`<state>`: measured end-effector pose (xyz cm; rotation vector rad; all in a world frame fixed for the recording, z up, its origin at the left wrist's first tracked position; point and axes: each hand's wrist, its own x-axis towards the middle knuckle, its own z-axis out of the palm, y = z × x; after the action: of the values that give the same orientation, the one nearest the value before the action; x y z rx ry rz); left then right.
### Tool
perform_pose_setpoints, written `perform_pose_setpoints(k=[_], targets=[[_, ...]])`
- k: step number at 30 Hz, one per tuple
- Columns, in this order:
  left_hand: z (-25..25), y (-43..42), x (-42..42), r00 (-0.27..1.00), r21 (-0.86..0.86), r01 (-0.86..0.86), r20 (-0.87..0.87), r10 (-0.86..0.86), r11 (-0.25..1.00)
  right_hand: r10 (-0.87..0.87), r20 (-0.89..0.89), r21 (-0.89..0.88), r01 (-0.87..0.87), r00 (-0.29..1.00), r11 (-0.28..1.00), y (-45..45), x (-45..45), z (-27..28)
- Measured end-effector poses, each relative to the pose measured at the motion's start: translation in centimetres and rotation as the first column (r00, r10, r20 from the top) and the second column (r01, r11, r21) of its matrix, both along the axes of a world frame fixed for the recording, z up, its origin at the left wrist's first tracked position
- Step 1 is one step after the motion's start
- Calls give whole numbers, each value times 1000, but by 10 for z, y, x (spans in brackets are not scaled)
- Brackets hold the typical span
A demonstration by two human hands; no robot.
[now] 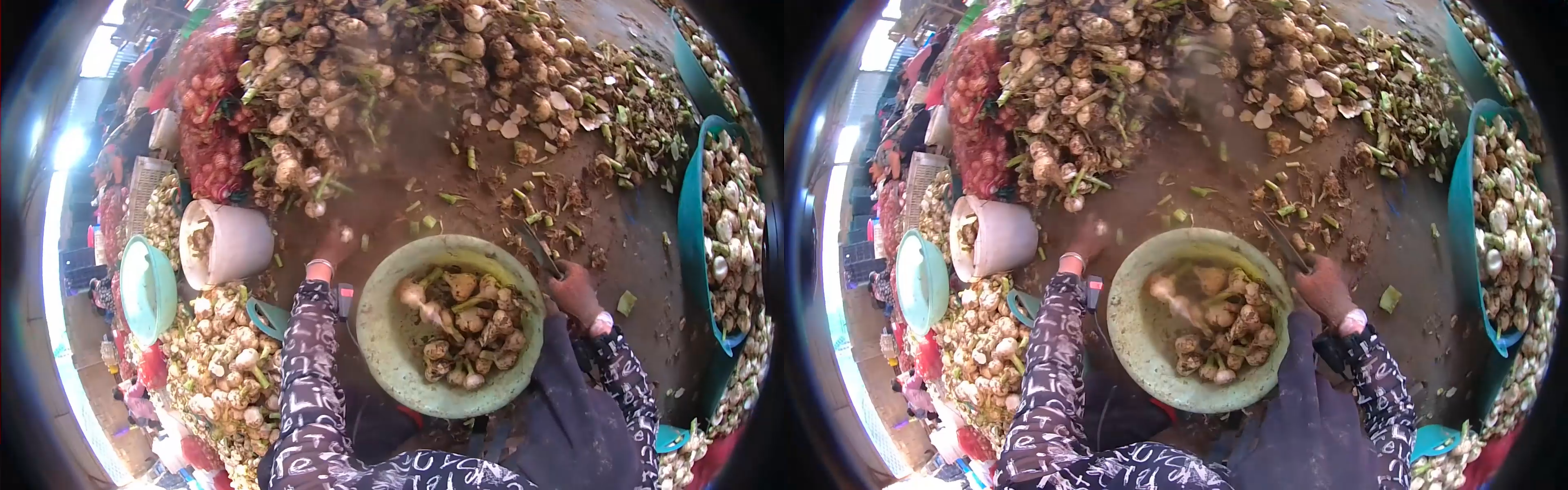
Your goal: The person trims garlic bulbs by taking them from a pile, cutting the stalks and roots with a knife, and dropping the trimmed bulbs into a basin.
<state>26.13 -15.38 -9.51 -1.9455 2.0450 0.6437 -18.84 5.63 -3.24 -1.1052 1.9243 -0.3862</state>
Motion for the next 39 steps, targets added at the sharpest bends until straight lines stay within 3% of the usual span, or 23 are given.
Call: perform_pose_setpoints(k=[1, 2, 3, 4, 7, 12, 14, 15, 16, 21, 22, 24, 26, 28, 29, 30, 31, 32, 34, 35, 36, 38, 39], targets=[[-1, 3, -1, 925, 63, -71, -368, 89, 995, 0, 4, -3, 0, 1000, 1000, -5, 6, 19], [2, 3, -12, 925, 66, -51, -374, 72, 997, -8, 1, -16, 8, 1000, 1000, -10, 8, 30], [10, 7, -30, 639, 271, -141, -709, 297, 952, -3, -31, -148, -1, 1000, 989, -11, 10, 26], [21, 14, -51, 213, 497, -120, -833, 511, 860, -28, -40, -145, 22, 999, 989, -16, 12, 34], [107, 58, -149, 300, 318, 35, -908, 293, 948, 106, 58, -320, -82, 993, 944, -33, 28, 75], [117, 102, -201, 452, -88, 225, -873, -184, 970, 255, -146, -461, -294, 956, 837, -30, 43, 106], [122, 118, -211, 179, 346, 83, -928, 328, 934, 257, -235, -498, -343, 937, 796, -25, 41, 98], [131, 126, -223, 25, 396, 64, -918, 395, 916, 258, -240, -487, -346, 936, 802, -22, 39, 91], [127, 132, -224, 28, 394, 64, -919, 393, 917, 256, -238, -490, -344, 937, 801, -20, 35, 85], [109, 150, -244, 173, 209, -27, -962, 210, 978, 201, -238, -638, -309, 950, 705, -12, 18, 55], [119, 151, -248, 309, 221, -17, -926, 215, 975, 203, -239, -639, -311, 950, 703, -13, 17, 43], [139, 155, -257, 564, 248, 26, -804, 191, 968, 148, -273, -310, -233, 951, 922, -16, 12, 17], [170, 186, -263, -75, -22, 27, -997, -20, 999, 78, -278, 40, -69, 958, 997, -13, -42, -14], [176, 173, -250, 134, -405, 150, -895, -425, 902, -206, -257, -169, 166, 944, 972, 0, -57, 18], [172, 170, -248, 91, 72, 99, -994, 63, 993, -227, -264, -175, 185, 937, 967, 6, -54, 27], [163, 164, -251, 32, 533, 87, -846, 532, 842, -188, -274, -170, 145, 943, 975, 5, -51, 35], [152, 158, -254, -111, 496, 111, -855, 507, 861, -137, -281, -157, 95, 950, 983, 3, -47, 40], [143, 160, -254, -106, 510, 110, -847, 521, 853, -134, -279, -141, 98, 951, 985, 5, -38, 46], [137, 153, -259, 53, 298, 16, -953, 297, 954, -45, -97, -198, 25, 994, 980, 9, -18, 56], [121, 139, -252, 424, -178, 88, -883, -199, 980, -43, -91, -203, 23, 995, 979, 11, -12, 50], [125, 136, -252, 427, -189, 86, -880, -208, 978, -90, 18, -229, 92, 996, 969, 9, -5, 44], [133, 135, -254, 79, 252, -157, -961, 266, 955, -126, 128, -248, 155, 984, 956, 6, -2, 37], [120, 138, -250, -63, 231, -222, -973, 223, 947, -154, 140, -264, 186, 978, 946, 4, -2, 40]])
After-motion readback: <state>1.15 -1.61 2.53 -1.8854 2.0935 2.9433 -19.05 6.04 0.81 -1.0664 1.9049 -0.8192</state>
